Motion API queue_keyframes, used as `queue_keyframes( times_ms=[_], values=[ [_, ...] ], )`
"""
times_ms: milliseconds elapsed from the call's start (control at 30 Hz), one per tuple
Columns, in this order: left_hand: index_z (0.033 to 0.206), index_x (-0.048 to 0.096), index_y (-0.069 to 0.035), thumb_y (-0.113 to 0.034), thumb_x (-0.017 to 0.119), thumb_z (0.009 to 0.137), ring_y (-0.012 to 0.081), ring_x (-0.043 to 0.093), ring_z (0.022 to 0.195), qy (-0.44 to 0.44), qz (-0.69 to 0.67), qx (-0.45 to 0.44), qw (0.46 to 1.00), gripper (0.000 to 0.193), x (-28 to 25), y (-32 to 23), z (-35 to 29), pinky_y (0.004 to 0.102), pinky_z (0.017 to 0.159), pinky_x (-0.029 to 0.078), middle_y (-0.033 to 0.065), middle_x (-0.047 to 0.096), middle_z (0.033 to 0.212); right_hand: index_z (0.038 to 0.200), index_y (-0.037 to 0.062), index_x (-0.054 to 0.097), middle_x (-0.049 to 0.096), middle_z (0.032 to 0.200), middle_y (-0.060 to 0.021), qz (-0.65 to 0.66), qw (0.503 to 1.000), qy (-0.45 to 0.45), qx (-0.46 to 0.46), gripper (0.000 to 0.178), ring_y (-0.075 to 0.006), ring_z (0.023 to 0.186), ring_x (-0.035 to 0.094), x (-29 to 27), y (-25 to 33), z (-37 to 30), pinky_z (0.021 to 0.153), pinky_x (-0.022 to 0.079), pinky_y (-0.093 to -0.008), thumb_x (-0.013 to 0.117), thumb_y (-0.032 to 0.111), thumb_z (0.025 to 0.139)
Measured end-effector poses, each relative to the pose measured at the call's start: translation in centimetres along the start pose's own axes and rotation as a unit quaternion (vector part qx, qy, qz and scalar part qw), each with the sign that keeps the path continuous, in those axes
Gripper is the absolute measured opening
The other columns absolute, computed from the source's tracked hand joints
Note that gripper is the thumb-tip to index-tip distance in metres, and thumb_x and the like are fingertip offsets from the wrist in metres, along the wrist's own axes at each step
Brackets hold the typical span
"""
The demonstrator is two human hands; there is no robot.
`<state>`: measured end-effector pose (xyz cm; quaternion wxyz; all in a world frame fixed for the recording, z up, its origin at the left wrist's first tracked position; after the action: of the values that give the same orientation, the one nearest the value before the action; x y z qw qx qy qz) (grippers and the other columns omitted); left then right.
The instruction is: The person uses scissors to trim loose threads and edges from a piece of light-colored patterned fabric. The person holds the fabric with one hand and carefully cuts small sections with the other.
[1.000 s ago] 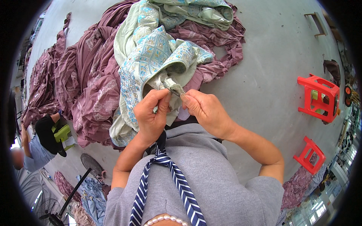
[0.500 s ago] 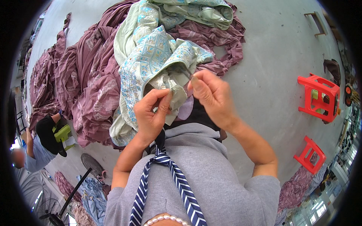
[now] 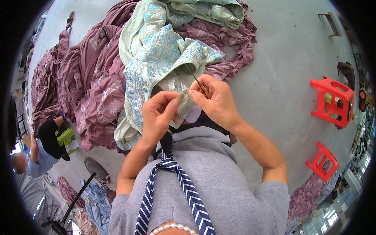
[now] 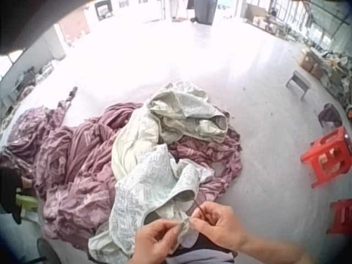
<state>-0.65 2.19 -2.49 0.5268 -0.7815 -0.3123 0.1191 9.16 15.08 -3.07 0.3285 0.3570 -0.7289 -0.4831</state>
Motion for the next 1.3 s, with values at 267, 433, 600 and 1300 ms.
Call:
queue_keyframes(
  times_ms=[267, 433, 600, 1300],
  values=[
    [0.093, 0.062, 0.001, -0.011, 0.059, 0.089, 0.0021, 0.048, 0.054, 0.074, 0.103, 0.052, 0.991, 0.013, -0.6, -1.0, 0.9, 0.0187, 0.048, 0.038, -0.0013, 0.058, 0.065, 0.088, 0.001, 0.056, 0.05, 0.065, 0.0041, -0.106, 0.993, 0.004, -0.043, 0.011, -0.0017, 0.057, 0.036, 0.1, 0.6, -0.3, 0.049, 0.03, -0.019, 0.063, 0.009, 0.084],
    [0.092, 0.061, 0.001, -0.011, 0.061, 0.089, 0.002, 0.046, 0.051, 0.037, -0.063, 0.002, 0.997, 0.013, -0.3, -0.8, 0.3, 0.0179, 0.045, 0.036, -0.0007, 0.056, 0.063, 0.087, 0.0028, 0.056, 0.048, 0.064, 0.0058, 0.024, 0.999, -0.026, -0.005, 0.009, -0.0004, 0.054, 0.036, 0.5, 0.0, -0.7, 0.046, 0.028, -0.0187, 0.06, 0.01, 0.087],
    [0.094, 0.06, 0.0, -0.014, 0.061, 0.089, 0.0027, 0.047, 0.049, 0.053, -0.106, -0.033, 0.992, 0.015, -0.2, 0.4, 0.8, 0.0171, 0.044, 0.037, -0.0013, 0.056, 0.064, 0.086, 0.005, 0.055, 0.044, 0.063, 0.0074, 0.256, 0.96, 0.015, 0.109, 0.01, 0.0004, 0.049, 0.033, 0.5, -1.1, -0.6, 0.042, 0.024, -0.018, 0.061, 0.012, 0.088],
    [0.094, 0.061, 0.001, -0.015, 0.064, 0.089, 0.0046, 0.05, 0.052, 0.03, -0.143, 0.023, 0.989, 0.017, 0.5, 0.9, 0.3, 0.0177, 0.047, 0.039, 0.0007, 0.057, 0.066, 0.089, 0.004, 0.055, 0.041, 0.063, 0.0066, 0.09, 0.991, 0.023, 0.092, 0.019, -0.0005, 0.051, 0.032, -0.5, 0.7, -0.6, 0.043, 0.024, -0.0176, 0.054, 0.022, 0.094]
  ],
)
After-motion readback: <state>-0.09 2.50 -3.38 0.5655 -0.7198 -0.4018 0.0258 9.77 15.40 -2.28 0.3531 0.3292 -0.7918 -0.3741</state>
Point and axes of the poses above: each hand's wrist, its own z-axis towards the middle knuckle, its own x-axis out of the palm, y = z × x, the point moved 3 cm from there along z, towards the middle knuckle
